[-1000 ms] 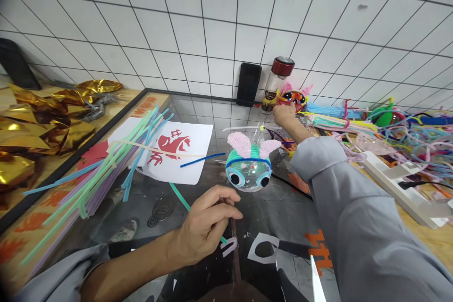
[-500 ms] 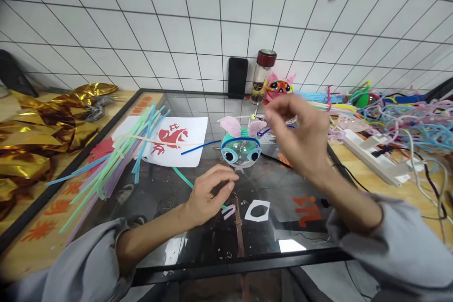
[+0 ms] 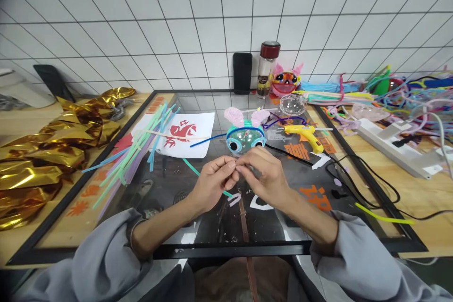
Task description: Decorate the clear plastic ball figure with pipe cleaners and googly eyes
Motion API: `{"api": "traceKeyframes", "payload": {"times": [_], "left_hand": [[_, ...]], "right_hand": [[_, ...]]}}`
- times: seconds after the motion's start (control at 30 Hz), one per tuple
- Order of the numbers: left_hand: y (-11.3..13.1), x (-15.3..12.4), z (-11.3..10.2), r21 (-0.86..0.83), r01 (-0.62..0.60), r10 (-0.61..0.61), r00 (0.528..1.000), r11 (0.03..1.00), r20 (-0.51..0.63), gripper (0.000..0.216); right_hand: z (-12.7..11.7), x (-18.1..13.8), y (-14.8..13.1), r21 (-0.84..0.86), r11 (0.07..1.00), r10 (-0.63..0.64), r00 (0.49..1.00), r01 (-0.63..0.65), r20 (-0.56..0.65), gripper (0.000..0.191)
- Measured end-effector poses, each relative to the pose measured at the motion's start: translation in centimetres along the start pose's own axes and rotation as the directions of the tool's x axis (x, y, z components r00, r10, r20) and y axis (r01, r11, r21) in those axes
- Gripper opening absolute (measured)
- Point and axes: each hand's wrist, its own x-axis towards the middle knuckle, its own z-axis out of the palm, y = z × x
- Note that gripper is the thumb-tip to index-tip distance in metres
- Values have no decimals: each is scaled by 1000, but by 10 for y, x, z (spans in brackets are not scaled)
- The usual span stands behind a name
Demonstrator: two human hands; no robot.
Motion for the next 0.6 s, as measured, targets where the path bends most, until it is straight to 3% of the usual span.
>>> {"api": "traceKeyframes", "payload": {"times": [0.2, 0.37, 0.6], "left_hand": [[-3, -1, -2, 17, 28, -28, 1000, 999, -13, 38], [-4, -1, -1, 16, 25, -24, 998, 1000, -53, 37], [0, 2, -2, -109, 169, -175, 984, 980, -41, 34]], "right_hand": [[4, -6, 4, 31, 996, 82, 996, -82, 25, 7], [7, -11, 6, 44, 987, 158, 987, -157, -40, 10], [5, -14, 5, 3, 983, 181, 980, -181, -81, 21]]}}
